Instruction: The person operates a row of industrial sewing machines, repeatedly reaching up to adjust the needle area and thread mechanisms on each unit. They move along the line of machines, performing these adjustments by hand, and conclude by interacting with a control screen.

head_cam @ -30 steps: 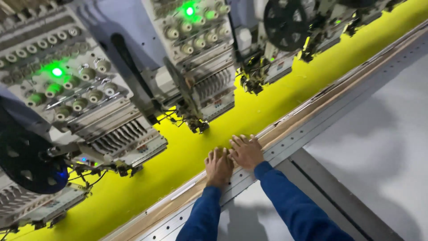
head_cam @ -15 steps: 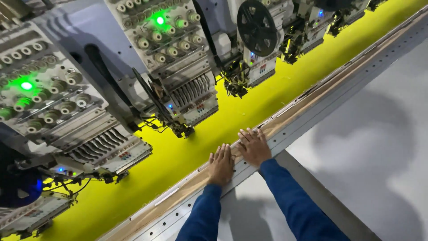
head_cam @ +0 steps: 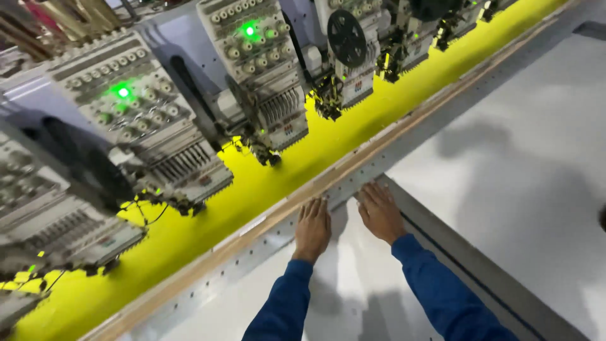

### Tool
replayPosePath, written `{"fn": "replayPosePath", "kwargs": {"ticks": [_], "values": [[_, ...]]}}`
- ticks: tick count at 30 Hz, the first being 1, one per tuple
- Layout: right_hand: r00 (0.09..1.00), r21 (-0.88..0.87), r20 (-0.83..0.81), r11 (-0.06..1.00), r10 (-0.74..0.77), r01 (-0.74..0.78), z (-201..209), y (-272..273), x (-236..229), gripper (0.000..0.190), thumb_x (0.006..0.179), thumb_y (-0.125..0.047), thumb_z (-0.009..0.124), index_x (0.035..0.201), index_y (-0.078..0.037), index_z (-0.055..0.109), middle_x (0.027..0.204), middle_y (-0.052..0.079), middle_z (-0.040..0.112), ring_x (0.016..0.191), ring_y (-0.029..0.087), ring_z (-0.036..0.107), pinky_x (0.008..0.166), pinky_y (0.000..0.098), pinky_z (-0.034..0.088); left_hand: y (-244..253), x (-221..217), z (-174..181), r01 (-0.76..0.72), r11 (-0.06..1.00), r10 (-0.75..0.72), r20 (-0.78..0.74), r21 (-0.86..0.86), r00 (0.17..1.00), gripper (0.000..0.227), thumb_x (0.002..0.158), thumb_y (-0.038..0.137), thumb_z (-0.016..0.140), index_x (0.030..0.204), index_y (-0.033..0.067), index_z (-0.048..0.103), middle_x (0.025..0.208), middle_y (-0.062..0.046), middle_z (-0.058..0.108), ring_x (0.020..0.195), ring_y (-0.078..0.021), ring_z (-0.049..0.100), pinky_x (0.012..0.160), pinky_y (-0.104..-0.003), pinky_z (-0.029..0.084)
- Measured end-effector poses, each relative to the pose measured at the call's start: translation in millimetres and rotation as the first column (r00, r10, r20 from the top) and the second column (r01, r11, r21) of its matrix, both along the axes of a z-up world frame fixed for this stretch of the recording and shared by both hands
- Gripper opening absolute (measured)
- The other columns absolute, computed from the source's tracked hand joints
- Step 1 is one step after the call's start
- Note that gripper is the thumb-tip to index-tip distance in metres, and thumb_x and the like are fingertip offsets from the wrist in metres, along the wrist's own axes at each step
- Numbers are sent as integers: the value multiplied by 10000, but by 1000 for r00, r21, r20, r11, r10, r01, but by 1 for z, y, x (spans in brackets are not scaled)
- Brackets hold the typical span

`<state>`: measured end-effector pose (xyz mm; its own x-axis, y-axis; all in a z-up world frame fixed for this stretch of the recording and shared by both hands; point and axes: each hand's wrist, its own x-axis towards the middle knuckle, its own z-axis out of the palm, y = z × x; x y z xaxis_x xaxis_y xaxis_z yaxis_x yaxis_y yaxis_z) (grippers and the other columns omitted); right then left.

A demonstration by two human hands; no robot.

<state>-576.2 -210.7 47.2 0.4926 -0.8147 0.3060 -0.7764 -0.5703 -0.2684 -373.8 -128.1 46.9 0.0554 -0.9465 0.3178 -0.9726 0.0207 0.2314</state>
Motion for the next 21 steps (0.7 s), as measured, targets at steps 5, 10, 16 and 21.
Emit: {"fn": "replayPosePath", "kwargs": {"ticks": [5, 10, 16, 21], "values": [[998, -18, -53, 999, -36, 35, 54, 112, -58, 533, 1090, -424, 376, 1495, -105, 509, 1565, 131, 491, 1513, 312, 368, 1266, 554, 211, 111, -44, 30, 30, 998, -25, 71, -62, 997, 497, 1039, 274, 440, 1508, 124, 512, 1524, -128, 532, 1433, -286, 471, 1180, -524, 340], [993, -89, -63, 991, -104, 98, 84, 227, -123, 504, 1093, -377, 384, 1465, -78, 547, 1559, 138, 510, 1503, 317, 394, 1263, 549, 213, 213, -95, 63, 76, 997, -75, 16, -34, 997, 492, 1076, 328, 377, 1494, 112, 523, 1539, -150, 513, 1459, -309, 439, 1210, -542, 291], [971, -85, -96, 973, -221, 213, 97, 365, -202, 535, 1103, -445, 362, 1488, -113, 532, 1572, 111, 497, 1515, 292, 376, 1273, 533, 195, 322, -167, 84, 181, 977, -179, 27, -111, 983, 472, 1078, 347, 387, 1464, 135, 557, 1528, -139, 523, 1453, -306, 446, 1202, -538, 310], [949, -52, -136, 959, -284, 279, 102, 485, -268, 536, 1088, -414, 393, 1503, -101, 519, 1587, 135, 476, 1512, 315, 375, 1275, 538, 192, 414, -233, 90, 295, 950, -291, 60, -97, 955, 478, 1039, 321, 447, 1462, 128, 558, 1575, -153, 472, 1475, -321, 414, 1195, -557, 310]]}}
